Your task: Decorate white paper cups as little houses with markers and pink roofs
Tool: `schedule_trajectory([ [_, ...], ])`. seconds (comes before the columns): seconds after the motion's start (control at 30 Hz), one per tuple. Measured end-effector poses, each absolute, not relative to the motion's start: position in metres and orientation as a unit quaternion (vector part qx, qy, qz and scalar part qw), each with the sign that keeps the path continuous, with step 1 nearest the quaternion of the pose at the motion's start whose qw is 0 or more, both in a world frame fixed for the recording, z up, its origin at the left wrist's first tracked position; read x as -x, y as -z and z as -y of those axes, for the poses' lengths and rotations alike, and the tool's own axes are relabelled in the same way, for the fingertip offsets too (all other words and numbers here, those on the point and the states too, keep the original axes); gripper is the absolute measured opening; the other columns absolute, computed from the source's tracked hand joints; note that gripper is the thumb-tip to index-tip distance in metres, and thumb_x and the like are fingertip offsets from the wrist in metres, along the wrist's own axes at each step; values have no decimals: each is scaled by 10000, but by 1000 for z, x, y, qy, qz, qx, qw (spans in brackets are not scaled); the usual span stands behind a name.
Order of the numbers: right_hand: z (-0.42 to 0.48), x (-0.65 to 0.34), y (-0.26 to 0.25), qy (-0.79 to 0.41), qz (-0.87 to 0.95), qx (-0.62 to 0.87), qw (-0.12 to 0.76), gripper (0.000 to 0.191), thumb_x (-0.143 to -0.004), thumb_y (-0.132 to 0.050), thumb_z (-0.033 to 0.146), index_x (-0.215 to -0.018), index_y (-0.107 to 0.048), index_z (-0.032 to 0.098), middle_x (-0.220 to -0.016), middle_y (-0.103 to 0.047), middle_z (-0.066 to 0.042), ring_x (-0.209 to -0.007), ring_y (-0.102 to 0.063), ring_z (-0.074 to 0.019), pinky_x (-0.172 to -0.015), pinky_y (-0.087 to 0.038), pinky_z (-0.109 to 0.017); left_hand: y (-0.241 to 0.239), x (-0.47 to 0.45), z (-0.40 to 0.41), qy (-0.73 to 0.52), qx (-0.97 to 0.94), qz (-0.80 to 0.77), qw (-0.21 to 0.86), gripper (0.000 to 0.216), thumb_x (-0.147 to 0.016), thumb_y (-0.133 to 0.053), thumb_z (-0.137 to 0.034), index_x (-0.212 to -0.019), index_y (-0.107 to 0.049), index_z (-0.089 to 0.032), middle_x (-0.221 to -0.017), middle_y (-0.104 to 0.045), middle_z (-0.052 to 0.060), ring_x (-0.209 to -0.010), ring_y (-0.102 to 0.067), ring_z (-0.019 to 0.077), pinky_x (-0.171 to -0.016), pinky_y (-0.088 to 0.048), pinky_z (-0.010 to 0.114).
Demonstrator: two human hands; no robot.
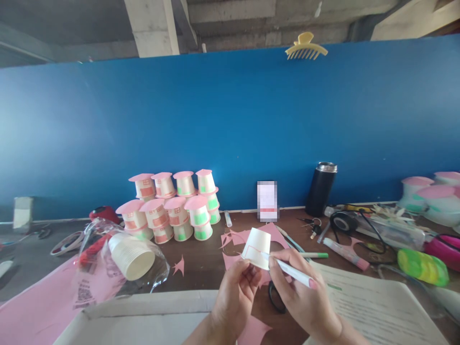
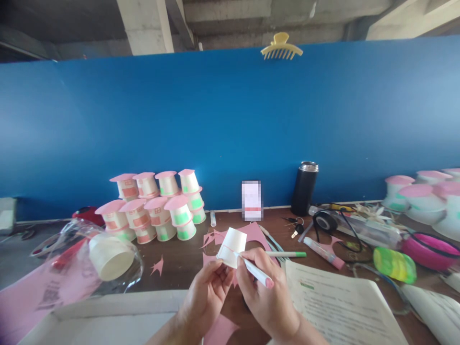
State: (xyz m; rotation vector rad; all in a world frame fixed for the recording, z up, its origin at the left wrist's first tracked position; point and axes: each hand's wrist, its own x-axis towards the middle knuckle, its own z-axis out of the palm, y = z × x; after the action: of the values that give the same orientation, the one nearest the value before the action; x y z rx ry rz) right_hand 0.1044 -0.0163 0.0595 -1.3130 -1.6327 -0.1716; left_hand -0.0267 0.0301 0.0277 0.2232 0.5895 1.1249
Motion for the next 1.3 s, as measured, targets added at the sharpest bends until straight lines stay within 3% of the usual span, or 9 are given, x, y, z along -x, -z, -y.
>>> schedule_trajectory([
  [1.3, 18, -104, -62, 85, 673, 546, 492, 88, -925, -521, 247, -845, -554, 230, -689, -608, 20, -609, -600, -143, -591, -433, -253, -35, 28, -30, -531, -62, -281, 797, 185, -806, -576, -17, -649, -628, -100, -628, -668, 59, -604, -660, 129, -644, -593, 255],
])
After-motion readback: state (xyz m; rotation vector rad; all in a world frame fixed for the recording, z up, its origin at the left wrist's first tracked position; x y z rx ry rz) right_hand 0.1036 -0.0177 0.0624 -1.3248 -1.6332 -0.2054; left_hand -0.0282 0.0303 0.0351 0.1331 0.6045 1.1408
